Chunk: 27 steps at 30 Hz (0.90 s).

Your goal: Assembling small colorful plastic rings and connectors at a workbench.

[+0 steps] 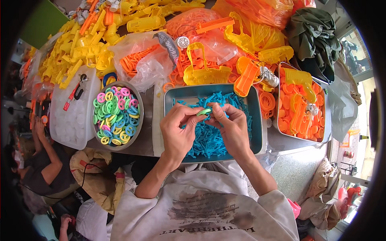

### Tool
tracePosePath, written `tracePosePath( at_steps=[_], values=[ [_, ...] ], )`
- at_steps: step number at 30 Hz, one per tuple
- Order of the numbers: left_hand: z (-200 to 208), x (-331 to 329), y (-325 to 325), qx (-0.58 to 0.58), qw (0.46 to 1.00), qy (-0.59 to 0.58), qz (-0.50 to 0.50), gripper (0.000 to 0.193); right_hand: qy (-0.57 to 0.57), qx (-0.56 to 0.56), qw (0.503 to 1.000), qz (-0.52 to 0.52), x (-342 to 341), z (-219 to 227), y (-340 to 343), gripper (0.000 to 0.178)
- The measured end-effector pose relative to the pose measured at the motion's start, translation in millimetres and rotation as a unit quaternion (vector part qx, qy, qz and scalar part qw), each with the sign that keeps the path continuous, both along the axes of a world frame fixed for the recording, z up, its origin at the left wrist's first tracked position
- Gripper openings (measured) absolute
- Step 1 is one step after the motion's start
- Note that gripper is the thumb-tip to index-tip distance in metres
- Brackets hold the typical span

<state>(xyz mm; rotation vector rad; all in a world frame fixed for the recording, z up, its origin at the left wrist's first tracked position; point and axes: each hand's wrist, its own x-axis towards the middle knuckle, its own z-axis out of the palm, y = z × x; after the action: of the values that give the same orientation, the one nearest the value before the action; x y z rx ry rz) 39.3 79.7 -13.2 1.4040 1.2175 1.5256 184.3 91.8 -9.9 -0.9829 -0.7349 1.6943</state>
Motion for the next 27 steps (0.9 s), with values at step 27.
tracePosePath(
  at_steps=[27],
  values=[
    [8, 3, -14, 0.111, 0.984, 0.129, 0.053, 0.031, 0.034, 0.052, 0.998, 0.029, 1, 0, -3, 0.017]
  ],
)
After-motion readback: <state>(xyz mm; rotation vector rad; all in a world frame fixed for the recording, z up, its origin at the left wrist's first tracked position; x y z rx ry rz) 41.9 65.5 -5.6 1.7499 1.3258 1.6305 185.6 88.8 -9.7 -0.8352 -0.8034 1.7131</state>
